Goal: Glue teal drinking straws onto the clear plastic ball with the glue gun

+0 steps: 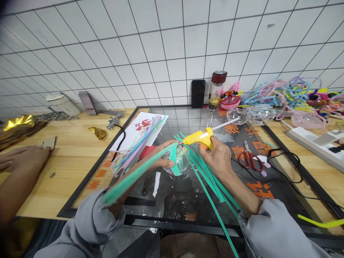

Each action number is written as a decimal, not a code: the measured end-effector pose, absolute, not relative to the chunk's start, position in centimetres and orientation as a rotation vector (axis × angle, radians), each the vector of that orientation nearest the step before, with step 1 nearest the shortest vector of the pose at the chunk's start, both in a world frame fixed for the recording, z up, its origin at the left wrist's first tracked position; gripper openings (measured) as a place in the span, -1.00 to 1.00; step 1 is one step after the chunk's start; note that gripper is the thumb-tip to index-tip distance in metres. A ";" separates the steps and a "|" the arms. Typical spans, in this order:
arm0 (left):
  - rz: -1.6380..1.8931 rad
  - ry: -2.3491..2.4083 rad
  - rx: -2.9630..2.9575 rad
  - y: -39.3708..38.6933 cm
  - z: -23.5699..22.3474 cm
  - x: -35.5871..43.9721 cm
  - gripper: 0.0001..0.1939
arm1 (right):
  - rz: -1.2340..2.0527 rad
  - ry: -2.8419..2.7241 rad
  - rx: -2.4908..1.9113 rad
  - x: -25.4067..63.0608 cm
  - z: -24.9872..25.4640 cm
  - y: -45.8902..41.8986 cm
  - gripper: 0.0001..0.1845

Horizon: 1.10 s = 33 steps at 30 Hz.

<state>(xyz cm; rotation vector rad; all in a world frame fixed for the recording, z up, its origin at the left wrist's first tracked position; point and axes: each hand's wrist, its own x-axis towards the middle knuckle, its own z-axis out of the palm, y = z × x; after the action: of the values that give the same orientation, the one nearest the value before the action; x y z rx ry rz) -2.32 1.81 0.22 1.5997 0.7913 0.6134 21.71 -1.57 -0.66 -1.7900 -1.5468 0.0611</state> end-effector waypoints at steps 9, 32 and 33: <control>0.612 0.773 1.595 1.9 0.1 -2.4 -0.24 | 0.114 -1.527 -1.807 21.6 -0.4 -1.7 -0.68; 0.611 0.788 1.569 1.5 0.6 -2.3 -0.24 | 0.094 -1.530 -1.778 21.7 -0.5 -1.5 -0.67; 0.620 0.782 1.557 1.5 0.6 -2.3 -0.24 | 0.100 -1.532 -1.779 21.8 -0.5 -1.5 -0.66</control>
<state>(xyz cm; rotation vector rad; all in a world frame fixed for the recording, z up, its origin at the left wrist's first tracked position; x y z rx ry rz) -2.31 1.52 0.56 1.5567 0.7821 0.6198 21.75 -1.55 -0.47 -1.7786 -1.5318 0.1001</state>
